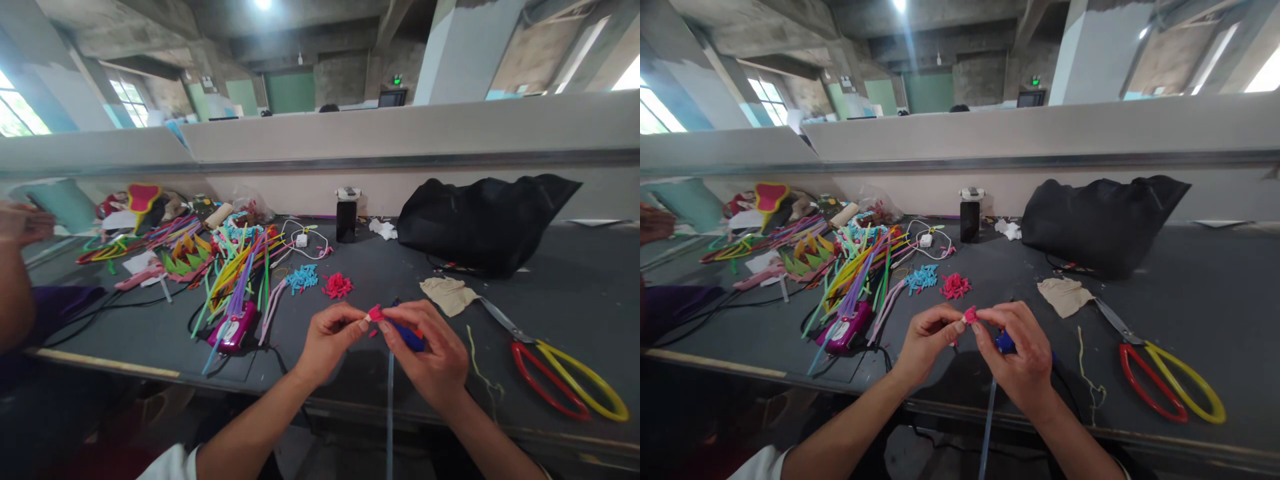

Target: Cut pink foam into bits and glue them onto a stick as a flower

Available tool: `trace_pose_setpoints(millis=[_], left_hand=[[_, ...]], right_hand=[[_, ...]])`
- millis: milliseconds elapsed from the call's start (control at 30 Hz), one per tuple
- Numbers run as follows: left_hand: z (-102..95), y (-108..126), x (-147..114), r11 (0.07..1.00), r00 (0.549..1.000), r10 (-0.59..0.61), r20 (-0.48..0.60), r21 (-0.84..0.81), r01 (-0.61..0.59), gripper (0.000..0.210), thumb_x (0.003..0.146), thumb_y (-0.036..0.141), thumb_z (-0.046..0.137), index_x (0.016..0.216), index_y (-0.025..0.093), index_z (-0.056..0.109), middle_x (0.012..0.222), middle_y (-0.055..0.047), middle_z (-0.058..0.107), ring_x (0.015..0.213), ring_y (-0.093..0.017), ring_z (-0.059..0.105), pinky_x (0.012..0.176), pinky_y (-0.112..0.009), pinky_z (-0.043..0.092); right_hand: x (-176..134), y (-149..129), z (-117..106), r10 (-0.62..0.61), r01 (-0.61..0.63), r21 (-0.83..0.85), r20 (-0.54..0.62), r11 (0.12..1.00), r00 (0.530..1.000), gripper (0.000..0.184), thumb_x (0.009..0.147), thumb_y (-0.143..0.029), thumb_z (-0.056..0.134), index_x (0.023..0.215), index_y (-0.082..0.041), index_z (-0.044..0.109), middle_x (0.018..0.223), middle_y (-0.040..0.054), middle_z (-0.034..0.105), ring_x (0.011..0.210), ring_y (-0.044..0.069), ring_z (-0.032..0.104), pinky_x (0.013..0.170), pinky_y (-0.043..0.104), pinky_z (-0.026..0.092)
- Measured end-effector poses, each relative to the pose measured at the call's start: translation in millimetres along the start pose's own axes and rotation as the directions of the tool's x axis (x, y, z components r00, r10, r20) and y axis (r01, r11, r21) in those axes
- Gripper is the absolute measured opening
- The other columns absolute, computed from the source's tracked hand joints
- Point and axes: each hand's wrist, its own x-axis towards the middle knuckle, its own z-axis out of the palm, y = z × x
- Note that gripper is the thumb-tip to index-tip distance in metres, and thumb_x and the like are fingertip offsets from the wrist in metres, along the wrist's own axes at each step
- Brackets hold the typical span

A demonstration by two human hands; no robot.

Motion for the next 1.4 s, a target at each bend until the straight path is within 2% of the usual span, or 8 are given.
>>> trace_pose_setpoints(millis=[200,700,867,1000,1133,1267,1333,1400], left_hand=[[-0.9,-2,0,1.0,1.0,0.013,0.026,-0.001,-0.013,0.011,0.072,0.027,0.077,0.076,0.017,0.075,0.067,0.0,0.061,0.059,-0.008,0.048,0.055,-0.021,0.038],[-1.4,-3,0,0.999,0.999,0.021,0.04,-0.042,-0.019,0.01,0.071,0.026,0.078,0.076,0.018,0.075,0.067,0.001,0.062,0.06,-0.007,0.05,0.056,-0.02,0.038],[-3.0,-5,2,0.995,0.997,-0.072,-0.013,-0.07,0.071,0.017,0.076,0.032,0.075,0.079,0.016,0.073,0.061,0.002,0.059,0.053,-0.006,0.046,0.051,-0.019,0.034],[-3.7,-5,4,0.979,0.992,-0.129,-0.011,-0.159,0.125,0.023,0.082,0.037,0.068,0.084,0.014,0.069,0.06,0.002,0.058,0.045,-0.004,0.042,0.044,-0.018,0.028],[-4.4,-1,7,0.953,0.982,-0.191,-0.005,-0.242,0.184,0.026,0.084,0.04,0.064,0.087,0.014,0.064,0.06,0.001,0.06,0.04,-0.004,0.042,0.039,-0.019,0.025],[-6.9,2,9,0.912,0.977,-0.212,0.009,-0.357,0.201,0.024,0.084,0.038,0.063,0.087,0.013,0.061,0.059,0.0,0.063,0.037,-0.005,0.043,0.038,-0.018,0.025],[-7.8,3,10,0.886,0.974,-0.221,0.046,-0.408,0.221,0.022,0.084,0.035,0.063,0.086,0.013,0.06,0.059,0.0,0.064,0.035,-0.005,0.043,0.036,-0.018,0.024],[-7.8,3,11,0.864,0.969,-0.229,0.094,-0.439,0.247,0.021,0.084,0.034,0.063,0.084,0.013,0.059,0.059,-0.001,0.064,0.033,-0.005,0.043,0.034,-0.018,0.023]], right_hand=[[1,2,0,-0.011,0.011,0.025,0.008,1.0,1.0,0.014,0.082,-0.013,0.065,0.092,-0.023,0.066,0.084,0.0008,0.062,0.079,0.014,0.06,0.071,0.03,0.049],[0,3,-1,0.002,-0.001,-0.001,0.018,1.0,1.0,0.011,0.085,-0.013,0.064,0.091,-0.022,0.064,0.085,-0.0009,0.062,0.081,0.011,0.058,0.075,0.025,0.046],[-1,3,-5,0.075,-0.075,0.037,-0.013,0.996,0.997,0.023,0.086,-0.019,0.064,0.108,-0.022,0.06,0.081,-0.0018,0.058,0.071,0.01,0.054,0.068,0.024,0.046],[0,19,-10,0.154,-0.151,-0.099,0.023,0.983,0.988,0.016,0.088,-0.025,0.06,0.104,-0.022,0.062,0.079,-0.0021,0.059,0.068,0.011,0.054,0.069,0.025,0.046],[-5,50,-16,0.32,-0.25,-0.307,0.202,0.918,0.926,0.022,0.085,-0.028,0.055,0.104,-0.022,0.063,0.087,0.0011,0.064,0.077,0.016,0.06,0.075,0.03,0.048],[-22,74,-20,0.375,-0.154,-0.473,0.419,0.867,0.827,0.039,0.081,-0.031,0.055,0.116,-0.015,0.06,0.105,0.0086,0.067,0.096,0.025,0.06,0.089,0.04,0.046],[-32,78,-19,0.389,-0.106,-0.496,0.513,0.862,0.765,0.047,0.08,-0.036,0.056,0.122,-0.014,0.058,0.111,0.01,0.066,0.099,0.027,0.06,0.091,0.041,0.046],[-40,78,-18,0.39,-0.071,-0.509,0.553,0.858,0.736,0.05,0.079,-0.037,0.057,0.124,-0.015,0.057,0.112,0.0097,0.065,0.099,0.027,0.06,0.09,0.04,0.046]])
